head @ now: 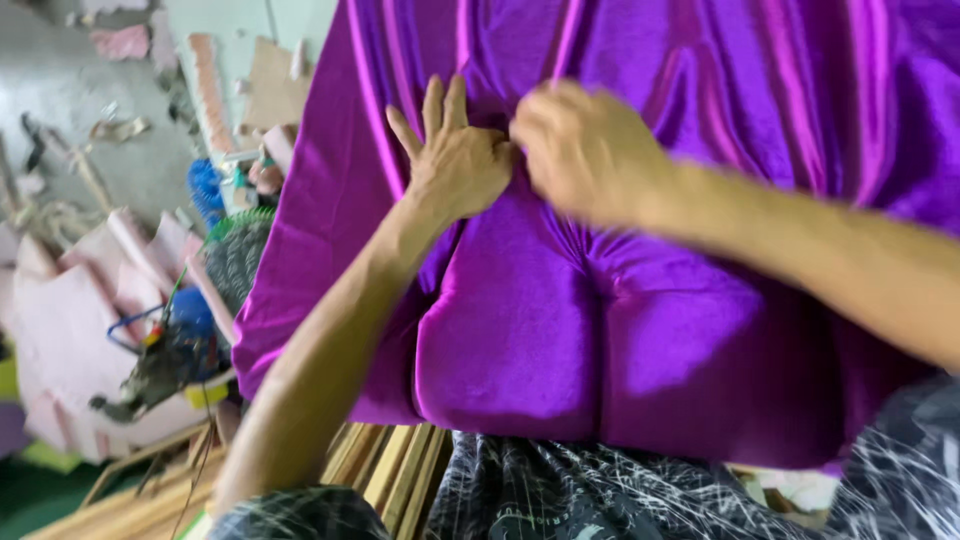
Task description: The person pleats and smooths purple fabric over a padded furniture frame by hand, tucking the material into pre-made indentations to create a tufted pattern.
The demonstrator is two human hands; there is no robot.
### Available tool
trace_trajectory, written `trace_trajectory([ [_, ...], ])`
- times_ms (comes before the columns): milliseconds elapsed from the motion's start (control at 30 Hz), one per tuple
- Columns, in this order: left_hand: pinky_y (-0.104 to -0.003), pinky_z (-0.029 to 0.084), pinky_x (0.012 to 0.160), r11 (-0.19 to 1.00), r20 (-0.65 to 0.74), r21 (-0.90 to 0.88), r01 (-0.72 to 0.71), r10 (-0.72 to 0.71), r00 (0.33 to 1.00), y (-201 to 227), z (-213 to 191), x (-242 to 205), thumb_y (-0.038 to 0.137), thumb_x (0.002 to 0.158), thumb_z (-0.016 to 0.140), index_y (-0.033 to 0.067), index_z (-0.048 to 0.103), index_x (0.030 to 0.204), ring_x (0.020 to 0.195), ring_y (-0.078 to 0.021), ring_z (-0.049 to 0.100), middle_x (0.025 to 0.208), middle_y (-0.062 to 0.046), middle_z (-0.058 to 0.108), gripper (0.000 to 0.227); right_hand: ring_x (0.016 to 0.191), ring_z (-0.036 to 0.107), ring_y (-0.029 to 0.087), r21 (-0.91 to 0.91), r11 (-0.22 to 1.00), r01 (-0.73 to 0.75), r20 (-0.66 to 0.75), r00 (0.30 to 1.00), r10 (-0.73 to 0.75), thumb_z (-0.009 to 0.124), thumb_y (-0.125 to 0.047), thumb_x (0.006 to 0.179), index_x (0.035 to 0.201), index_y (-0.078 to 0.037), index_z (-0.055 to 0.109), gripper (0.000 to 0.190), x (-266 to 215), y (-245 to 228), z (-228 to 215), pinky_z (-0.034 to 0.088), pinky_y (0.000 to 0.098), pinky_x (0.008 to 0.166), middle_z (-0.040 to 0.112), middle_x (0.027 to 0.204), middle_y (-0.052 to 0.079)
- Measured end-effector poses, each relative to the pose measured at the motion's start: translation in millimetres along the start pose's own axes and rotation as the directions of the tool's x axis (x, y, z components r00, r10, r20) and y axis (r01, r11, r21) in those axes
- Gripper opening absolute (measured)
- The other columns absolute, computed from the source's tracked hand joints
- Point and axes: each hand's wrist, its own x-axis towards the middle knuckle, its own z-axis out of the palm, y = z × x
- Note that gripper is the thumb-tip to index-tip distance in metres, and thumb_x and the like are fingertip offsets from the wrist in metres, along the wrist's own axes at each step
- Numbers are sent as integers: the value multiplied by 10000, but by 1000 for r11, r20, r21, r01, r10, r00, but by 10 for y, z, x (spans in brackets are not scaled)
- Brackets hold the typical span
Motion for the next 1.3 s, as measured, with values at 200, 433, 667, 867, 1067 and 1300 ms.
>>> trace_trajectory([
  [200,-653,320,980,558,-454,287,-778,795,403,-259,-130,-204,-23,811,533,10,679,896,1183,-386,458,1242,-213,472,172,918,565,324,31,997,-70,44,997,69,596,-339,855,906,-17,635,329,-562,-1437,-292,467,432,827,627,941,155],
  [433,-398,427,910,-11,34,340,-940,999,1,-309,292,-301,116,801,553,161,675,985,1010,-245,548,1066,-41,616,224,1213,426,362,-58,869,-492,161,854,494,417,-563,873,1284,-23,462,681,-396,-2045,181,276,479,1051,484,1297,200],
  [667,-464,431,894,-50,165,497,-866,985,38,-443,378,361,154,857,553,232,642,1102,987,-242,555,1046,-58,600,272,1153,507,344,-250,568,-784,-105,605,789,364,-526,912,1203,11,546,637,-182,-1990,308,432,466,928,536,1258,185],
  [867,-489,398,954,-15,227,601,-799,962,153,-568,234,496,187,836,599,298,624,1156,1035,-254,537,1090,-88,588,340,991,542,358,-295,447,-845,-71,486,871,428,-519,907,1148,12,558,597,-6,-1757,385,428,464,842,580,1108,193],
  [1067,-558,348,991,67,183,558,-827,962,202,-770,133,772,167,799,636,305,617,1151,1078,-278,508,1067,-89,582,379,1040,522,358,-194,484,-853,27,489,872,490,-409,883,1153,18,541,508,190,-1556,411,384,442,926,585,1107,185],
  [1300,-590,297,1013,146,216,539,-830,928,304,-859,53,1053,115,809,610,284,660,1097,1080,-295,488,1054,-86,555,338,1003,511,415,-79,523,-849,123,512,850,478,-313,855,1167,19,500,457,288,-1232,629,391,491,887,560,1095,229],
])
